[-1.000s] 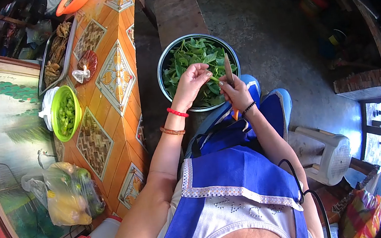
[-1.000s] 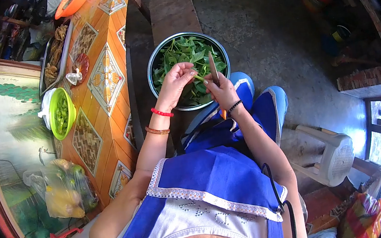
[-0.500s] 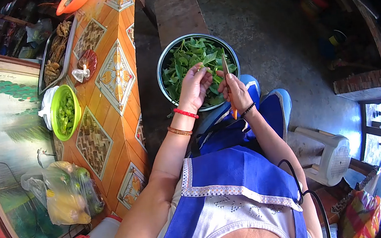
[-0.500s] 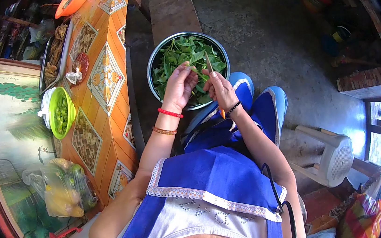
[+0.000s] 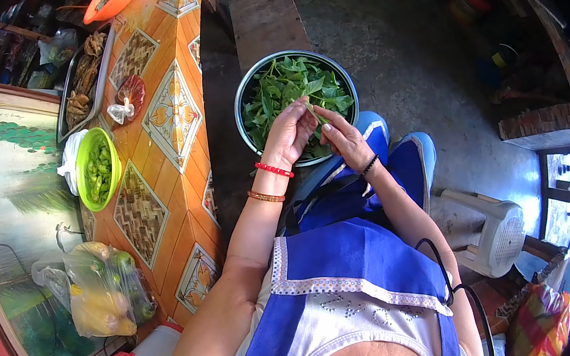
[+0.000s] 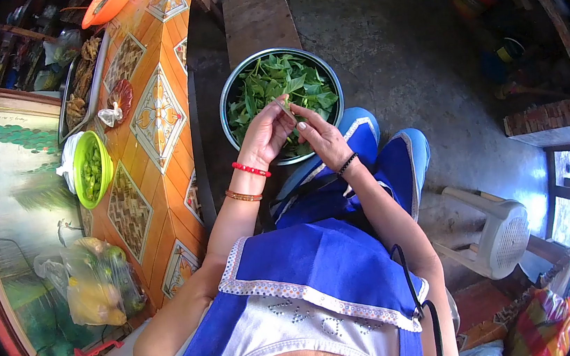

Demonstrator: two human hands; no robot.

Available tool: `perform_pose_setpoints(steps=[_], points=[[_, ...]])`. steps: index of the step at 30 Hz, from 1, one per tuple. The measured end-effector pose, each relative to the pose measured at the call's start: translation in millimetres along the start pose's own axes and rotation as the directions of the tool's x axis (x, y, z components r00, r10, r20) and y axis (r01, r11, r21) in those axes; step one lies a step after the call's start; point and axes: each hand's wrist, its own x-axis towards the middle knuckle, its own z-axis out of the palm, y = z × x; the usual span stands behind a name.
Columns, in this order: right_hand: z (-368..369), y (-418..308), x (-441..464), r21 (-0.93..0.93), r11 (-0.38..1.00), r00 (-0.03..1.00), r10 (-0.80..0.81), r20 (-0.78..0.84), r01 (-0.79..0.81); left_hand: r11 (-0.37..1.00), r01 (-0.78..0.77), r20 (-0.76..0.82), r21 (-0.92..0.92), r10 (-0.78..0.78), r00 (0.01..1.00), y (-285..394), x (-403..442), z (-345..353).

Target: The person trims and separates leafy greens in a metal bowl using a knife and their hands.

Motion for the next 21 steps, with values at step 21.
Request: perform_pose_setpoints(steps=[21], points=[[-1.5,1.6,0.9,-0.079,0.997,1.0,0.0,0.003,0.0,1.0,0.031,0.036,0.006,-0.031,0.999,0.4,0.2,-3.3]])
